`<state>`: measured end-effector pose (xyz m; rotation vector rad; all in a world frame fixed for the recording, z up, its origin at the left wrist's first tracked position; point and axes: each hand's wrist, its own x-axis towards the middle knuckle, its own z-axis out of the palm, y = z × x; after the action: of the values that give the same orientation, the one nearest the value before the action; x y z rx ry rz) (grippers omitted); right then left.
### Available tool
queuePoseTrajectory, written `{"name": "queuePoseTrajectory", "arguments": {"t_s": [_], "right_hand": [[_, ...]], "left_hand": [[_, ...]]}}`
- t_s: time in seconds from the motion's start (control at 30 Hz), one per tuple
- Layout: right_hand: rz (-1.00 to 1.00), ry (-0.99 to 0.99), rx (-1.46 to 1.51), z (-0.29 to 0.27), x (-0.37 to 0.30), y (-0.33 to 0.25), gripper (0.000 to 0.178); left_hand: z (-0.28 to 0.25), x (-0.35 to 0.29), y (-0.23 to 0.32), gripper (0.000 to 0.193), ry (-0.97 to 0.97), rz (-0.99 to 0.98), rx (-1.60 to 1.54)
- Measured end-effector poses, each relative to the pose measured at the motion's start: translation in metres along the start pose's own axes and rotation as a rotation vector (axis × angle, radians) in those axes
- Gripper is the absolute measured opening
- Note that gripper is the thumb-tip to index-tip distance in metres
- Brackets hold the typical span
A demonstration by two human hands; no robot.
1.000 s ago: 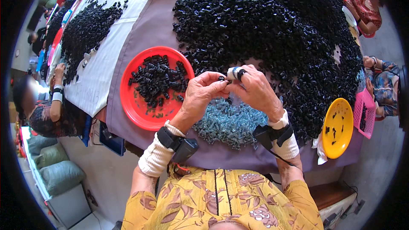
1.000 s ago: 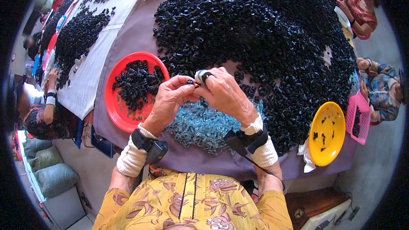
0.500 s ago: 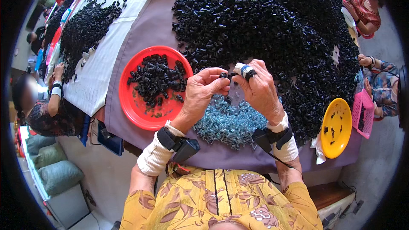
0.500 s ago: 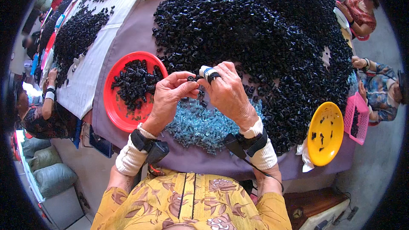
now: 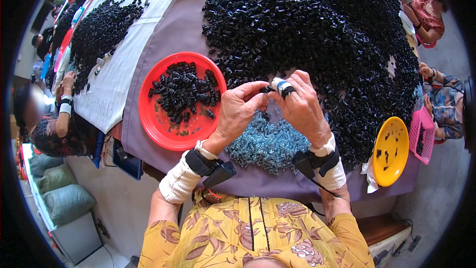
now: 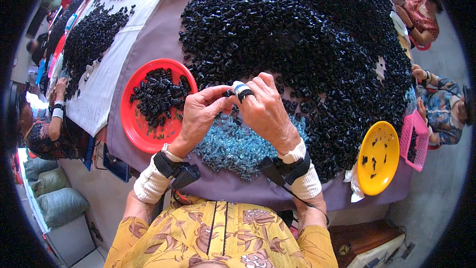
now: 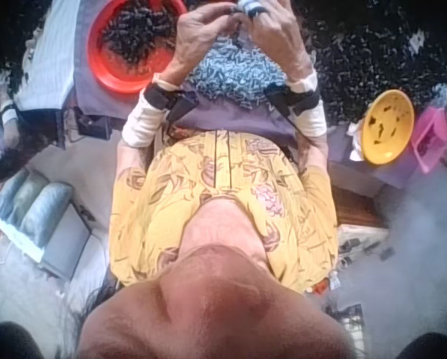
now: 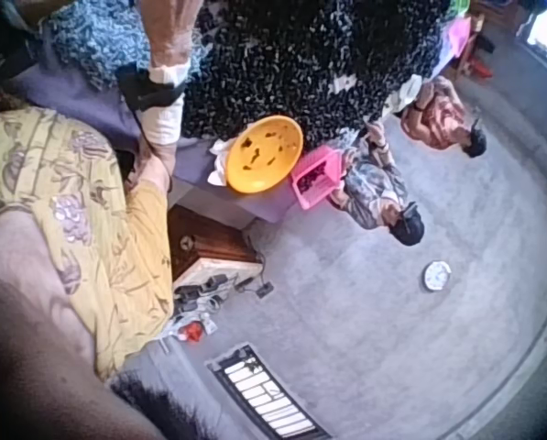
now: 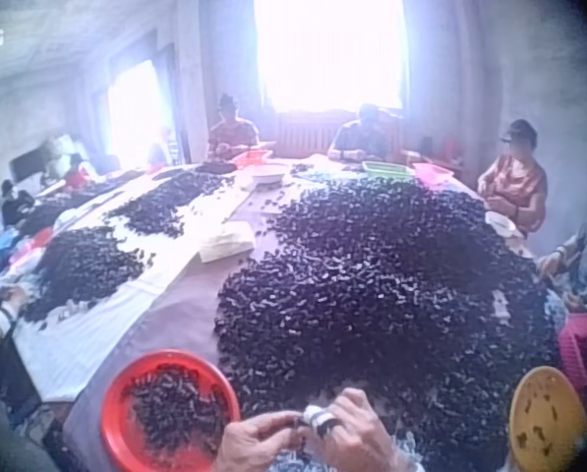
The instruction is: The worker is manually assembling or threading small black plastic shoe components at a production table.
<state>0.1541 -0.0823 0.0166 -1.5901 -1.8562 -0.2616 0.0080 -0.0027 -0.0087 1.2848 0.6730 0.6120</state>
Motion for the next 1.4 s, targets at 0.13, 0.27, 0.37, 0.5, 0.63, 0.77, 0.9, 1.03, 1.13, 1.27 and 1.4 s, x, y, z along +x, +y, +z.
{"name": "queuePoseTrajectory", "arguments": {"t_s": [0.13,0.27,0.37,0.5,0.63,0.77,0.9,1.03,1.13,1.27,1.4], "right_hand": [[0.008,-0.003,0.028,0.006,-0.006,0.002,0.014],[0.038,0.006,0.084,0.005,-0.005,0.002,0.015],[0.036,-0.017,0.017,0.000,-0.004,0.000,0.017],[0.057,-0.025,-0.022,0.000,-0.005,-0.003,0.018],[0.047,-0.056,-0.089,0.001,-0.006,-0.006,0.017],[0.057,-0.102,-0.091,0.000,-0.005,-0.009,0.015],[0.022,-0.126,-0.115,0.001,-0.007,-0.006,0.012],[0.012,-0.163,-0.083,0.000,-0.007,-0.005,0.011],[0.006,-0.182,-0.066,0.000,-0.008,-0.004,0.009],[-0.016,-0.235,-0.056,0.000,-0.011,-0.003,0.007],[-0.015,-0.252,-0.051,0.000,-0.011,-0.002,0.007]], "left_hand": [[0.001,0.000,0.001,0.022,-0.003,0.011,0.029],[0.002,-0.002,0.002,0.022,-0.006,0.049,0.047],[0.001,0.000,0.001,0.021,0.000,0.102,0.065],[0.002,0.000,0.001,0.020,0.004,0.131,0.095],[0.002,-0.001,0.004,0.021,0.003,0.159,0.117],[0.001,-0.002,0.003,0.021,-0.005,0.180,0.137],[0.000,-0.002,0.001,0.020,-0.005,0.183,0.147],[0.001,-0.003,0.006,0.021,-0.005,0.192,0.171],[0.001,-0.004,0.008,0.022,-0.008,0.194,0.194],[-0.001,-0.005,0.009,0.025,-0.019,0.224,0.286],[-0.001,-0.004,0.008,0.025,-0.025,0.284,0.418]]}}
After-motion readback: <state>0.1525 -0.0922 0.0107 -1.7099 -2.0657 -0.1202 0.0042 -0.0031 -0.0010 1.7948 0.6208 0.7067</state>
